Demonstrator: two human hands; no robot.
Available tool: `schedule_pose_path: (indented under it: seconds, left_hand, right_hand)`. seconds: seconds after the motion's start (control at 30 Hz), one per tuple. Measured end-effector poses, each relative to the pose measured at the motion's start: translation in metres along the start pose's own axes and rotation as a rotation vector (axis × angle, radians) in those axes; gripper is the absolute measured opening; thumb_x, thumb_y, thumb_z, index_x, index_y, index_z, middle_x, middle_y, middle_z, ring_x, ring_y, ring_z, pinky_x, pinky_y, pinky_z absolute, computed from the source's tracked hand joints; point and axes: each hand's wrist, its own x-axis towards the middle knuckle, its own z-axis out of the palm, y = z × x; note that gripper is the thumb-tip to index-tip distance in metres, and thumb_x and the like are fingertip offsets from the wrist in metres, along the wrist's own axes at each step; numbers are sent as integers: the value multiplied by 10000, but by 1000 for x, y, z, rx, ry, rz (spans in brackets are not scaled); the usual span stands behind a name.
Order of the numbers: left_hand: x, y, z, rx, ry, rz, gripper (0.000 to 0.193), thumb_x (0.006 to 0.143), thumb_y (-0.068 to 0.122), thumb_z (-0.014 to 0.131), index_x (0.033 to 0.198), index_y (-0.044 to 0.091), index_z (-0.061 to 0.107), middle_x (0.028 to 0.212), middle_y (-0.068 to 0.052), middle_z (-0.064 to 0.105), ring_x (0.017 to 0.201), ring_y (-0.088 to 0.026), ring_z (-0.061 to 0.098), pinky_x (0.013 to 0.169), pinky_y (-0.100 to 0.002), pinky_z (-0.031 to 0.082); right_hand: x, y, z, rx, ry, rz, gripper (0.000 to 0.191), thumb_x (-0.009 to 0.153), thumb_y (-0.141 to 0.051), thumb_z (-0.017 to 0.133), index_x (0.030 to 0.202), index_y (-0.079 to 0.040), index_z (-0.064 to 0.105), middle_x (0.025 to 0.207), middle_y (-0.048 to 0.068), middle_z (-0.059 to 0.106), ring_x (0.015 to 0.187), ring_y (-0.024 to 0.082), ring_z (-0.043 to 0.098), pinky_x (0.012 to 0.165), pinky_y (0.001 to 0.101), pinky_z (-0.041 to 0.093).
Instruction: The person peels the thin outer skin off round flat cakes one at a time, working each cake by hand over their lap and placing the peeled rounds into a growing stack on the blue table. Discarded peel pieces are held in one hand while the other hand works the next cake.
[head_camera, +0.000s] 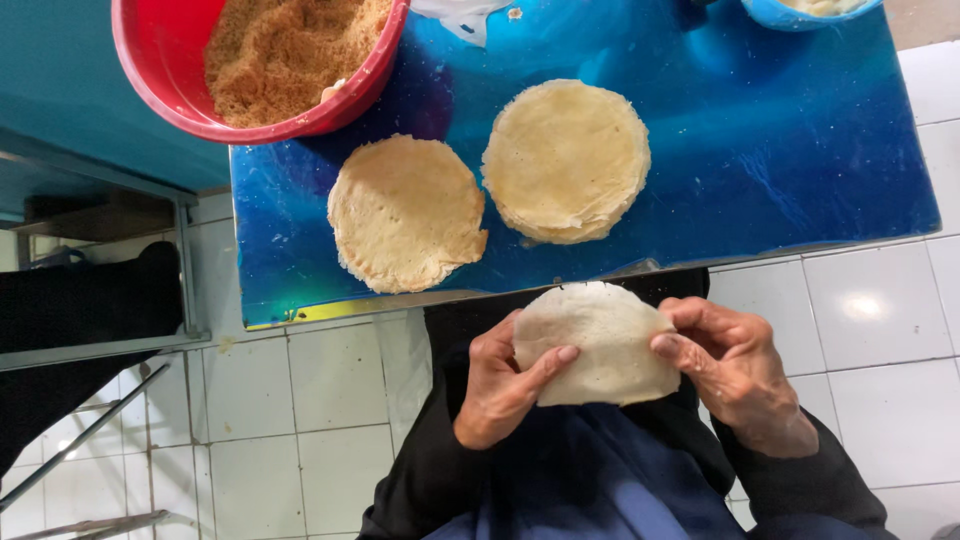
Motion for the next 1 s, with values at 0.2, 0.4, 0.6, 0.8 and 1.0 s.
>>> schedule_pose_path:
  seconds: [0.2,0.4,0.6,0.8,1.0]
  left_hand:
    - [-30,-17,2,385,-53,254,220,1074,79,742,1292,72,718,1116,-10,769,1022,-99,780,966,-278,628]
    - [-20,-33,17,-781,-224,-317,491,1051,235,578,1467,-10,484,1363,-92,636,1257,-179,617,1053,-331,493]
    - [-21,-20,1,-429,-299,-281,453,1093,183,522,1485,-43,495,1309,-96,641,1180,-162,606,983,-322,490]
    - [-16,17,-2,-24,-485,-63,345,1129,100,523,1461,20,579,1127,-31,676,1019,-98,581,887,-268,481]
    - [21,64,-11,360,-288,446,153,1054,46,650,1197,45,704,1017,-98,689,902,-139,673,765,-282,541]
  right_hand:
    - [-5,-11,11,-408,-44,-500,176,861,-22,749,1029,-25,695,971,94,736,820,189,709,676,314,574]
    - [1,-11,49,-726,-225,-847,280,755,-74,824,1008,-32,710,938,89,709,871,283,670,761,415,545]
    - [-6,-6,30,-410,191,-517,404,919,-270,760,1211,-37,609,1196,58,624,1068,193,622,900,347,541]
    - [0,13,3,148,-99,-42,409,930,-274,735,1212,15,669,1134,76,697,1052,152,637,910,292,534]
    - [35,-24,-6,-231,106,-104,263,981,-230,691,1081,11,716,922,45,723,845,92,626,747,261,535]
